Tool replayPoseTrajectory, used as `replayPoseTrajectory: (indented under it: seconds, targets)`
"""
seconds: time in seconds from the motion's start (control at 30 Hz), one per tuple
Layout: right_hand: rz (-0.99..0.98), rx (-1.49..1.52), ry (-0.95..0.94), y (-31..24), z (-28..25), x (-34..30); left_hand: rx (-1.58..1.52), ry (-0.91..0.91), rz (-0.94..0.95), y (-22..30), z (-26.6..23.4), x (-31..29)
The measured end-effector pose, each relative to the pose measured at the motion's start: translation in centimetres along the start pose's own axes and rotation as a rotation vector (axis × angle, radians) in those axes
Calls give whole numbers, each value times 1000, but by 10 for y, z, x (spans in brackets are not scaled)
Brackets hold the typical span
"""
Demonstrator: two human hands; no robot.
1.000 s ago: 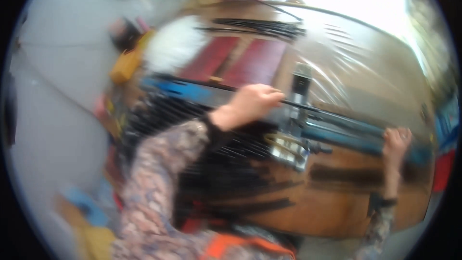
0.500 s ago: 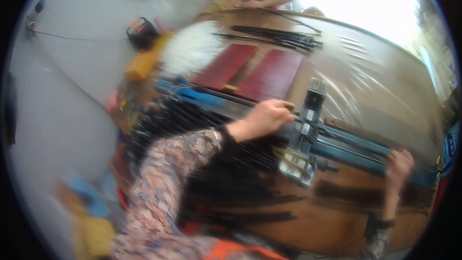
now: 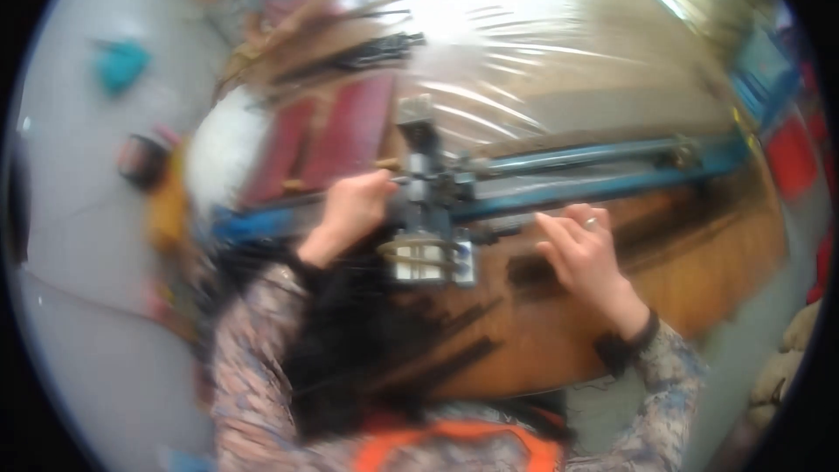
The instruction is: Processing and organizing black metal rods using a manual sliding tool on a workbench.
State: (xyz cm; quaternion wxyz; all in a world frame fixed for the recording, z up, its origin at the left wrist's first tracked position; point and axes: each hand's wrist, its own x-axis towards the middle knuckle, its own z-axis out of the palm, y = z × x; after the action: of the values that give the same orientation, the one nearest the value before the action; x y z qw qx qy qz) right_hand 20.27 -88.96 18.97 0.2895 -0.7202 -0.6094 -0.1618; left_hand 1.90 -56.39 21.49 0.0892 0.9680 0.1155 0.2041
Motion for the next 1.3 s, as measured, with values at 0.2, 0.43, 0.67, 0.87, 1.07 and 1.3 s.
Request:
replayPoseTrajectory:
  seconds: [0.2,0.43,0.67,0.87,1.07,1.3]
  targets:
    - [62,357,-13,-11,38,10,42,3,30,3,0,-2]
    - [110,503,19,8,51,9,131,122,219,0,6,2]
    - [336,-661,-159,118,52,-83,409,146,377,-96,-22,-18]
    - [237,-740,-346,141,36,-93,464,181,213,-27,-30,-58]
    - [307,-421,-396,58,-3,-61,277,-45,254,33,3,-100]
    - [194,130,-556,-35,14,-37,298,-298,-67,7,-1,-123]
